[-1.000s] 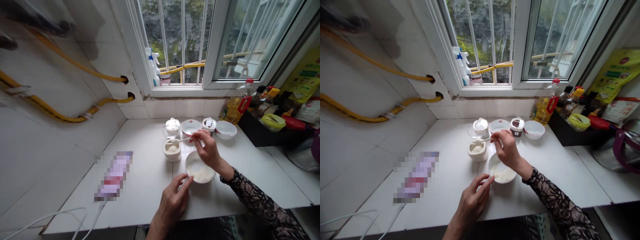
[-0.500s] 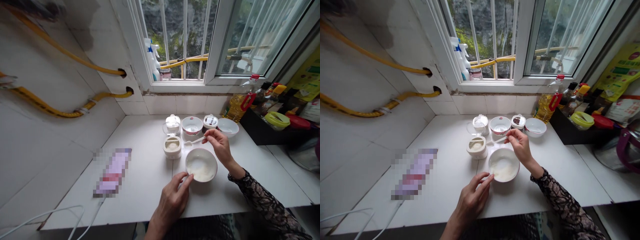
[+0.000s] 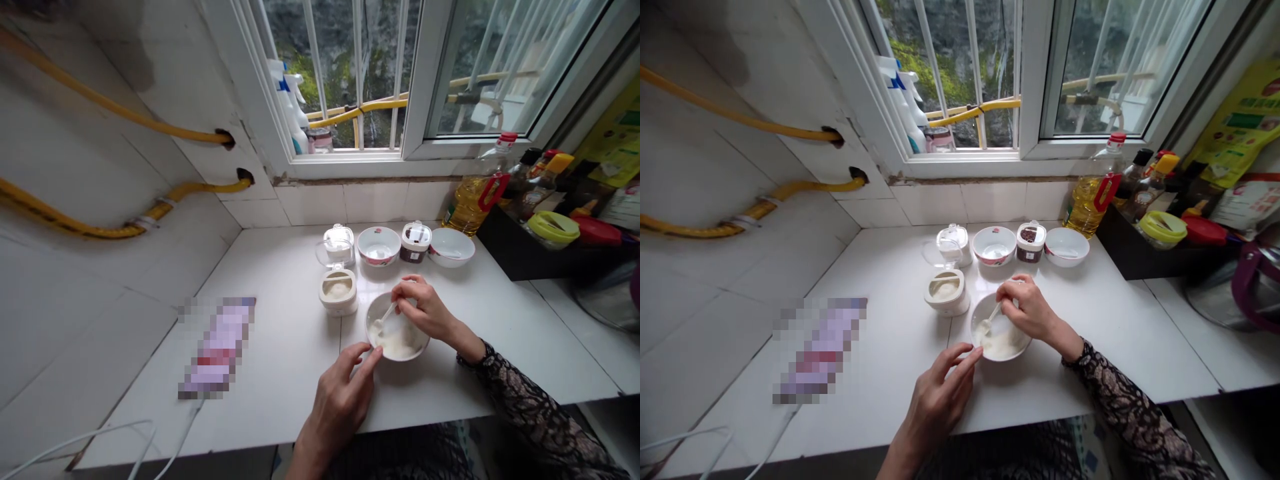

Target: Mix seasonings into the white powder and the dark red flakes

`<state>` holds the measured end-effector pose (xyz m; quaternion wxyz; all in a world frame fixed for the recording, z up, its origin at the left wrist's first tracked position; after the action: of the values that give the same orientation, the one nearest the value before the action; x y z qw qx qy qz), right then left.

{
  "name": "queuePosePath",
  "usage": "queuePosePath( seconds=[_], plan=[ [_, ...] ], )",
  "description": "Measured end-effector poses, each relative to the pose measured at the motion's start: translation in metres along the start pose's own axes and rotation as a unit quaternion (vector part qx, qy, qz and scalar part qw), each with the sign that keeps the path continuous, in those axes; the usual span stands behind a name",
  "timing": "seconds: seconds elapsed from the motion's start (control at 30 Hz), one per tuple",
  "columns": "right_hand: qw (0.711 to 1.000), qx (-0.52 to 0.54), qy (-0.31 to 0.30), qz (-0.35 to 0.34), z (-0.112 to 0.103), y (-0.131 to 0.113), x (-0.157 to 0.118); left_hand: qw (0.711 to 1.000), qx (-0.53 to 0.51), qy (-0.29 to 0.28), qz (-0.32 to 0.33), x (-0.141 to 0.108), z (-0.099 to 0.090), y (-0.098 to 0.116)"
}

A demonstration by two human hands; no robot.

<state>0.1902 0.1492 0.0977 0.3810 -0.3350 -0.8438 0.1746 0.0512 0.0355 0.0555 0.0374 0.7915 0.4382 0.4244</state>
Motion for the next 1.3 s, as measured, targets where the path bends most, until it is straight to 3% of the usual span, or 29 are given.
queuePosePath(
  seconds=[0.13, 0.3, 0.6, 0.7, 0.8, 0.93, 1.0, 1.07, 1.17, 1.3],
  plan=[
    [0.992, 0.063, 0.049, 0.096, -0.01, 0.018, -0.004, 1.0, 0.002, 0.003, 0.0, 0.001, -0.001, 0.001],
    [0.945, 0.226, 0.086, 0.219, -0.012, 0.044, -0.012, 1.0, 0.003, 0.001, 0.0, 0.001, -0.001, 0.001],
    [0.901, 0.309, 0.134, 0.274, -0.013, 0.059, -0.015, 1.0, -0.014, 0.008, 0.014, 0.002, -0.002, 0.004],
    [0.908, 0.3, 0.157, 0.246, -0.015, 0.05, -0.004, 0.999, -0.018, 0.018, 0.036, 0.001, -0.005, 0.009],
    [0.937, 0.247, 0.183, 0.166, -0.019, 0.026, 0.013, 0.998, -0.018, 0.03, 0.056, 0.0, -0.008, 0.013],
    [0.98, 0.063, 0.188, -0.028, -0.021, -0.025, 0.03, 0.997, -0.01, 0.05, 0.064, -0.001, -0.013, 0.015],
    [0.977, -0.043, 0.142, -0.151, -0.009, -0.052, 0.032, 0.996, -0.004, 0.057, 0.065, -0.001, -0.014, 0.015],
    [0.964, -0.102, 0.105, -0.224, 0.001, -0.067, 0.03, 0.996, -0.001, 0.06, 0.067, 0.0, -0.015, 0.015],
    [0.962, -0.105, 0.136, -0.214, -0.009, -0.067, 0.027, 0.996, -0.002, 0.057, 0.069, 0.0, -0.015, 0.015],
    [0.975, -0.044, 0.188, -0.106, -0.039, -0.044, 0.02, 0.996, 0.007, 0.059, 0.066, -0.001, -0.014, 0.015]
  ],
)
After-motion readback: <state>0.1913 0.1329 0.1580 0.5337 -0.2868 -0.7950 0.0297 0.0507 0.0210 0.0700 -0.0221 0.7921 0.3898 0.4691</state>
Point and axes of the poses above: each hand's wrist, its own x-axis towards the middle knuckle, its own z-axis out of the palm, y = z × x, the point moved 9 cm from there along x, towards the middle knuckle, and after that the axes turned 7 degrees about -z, right-handed, at the moved point
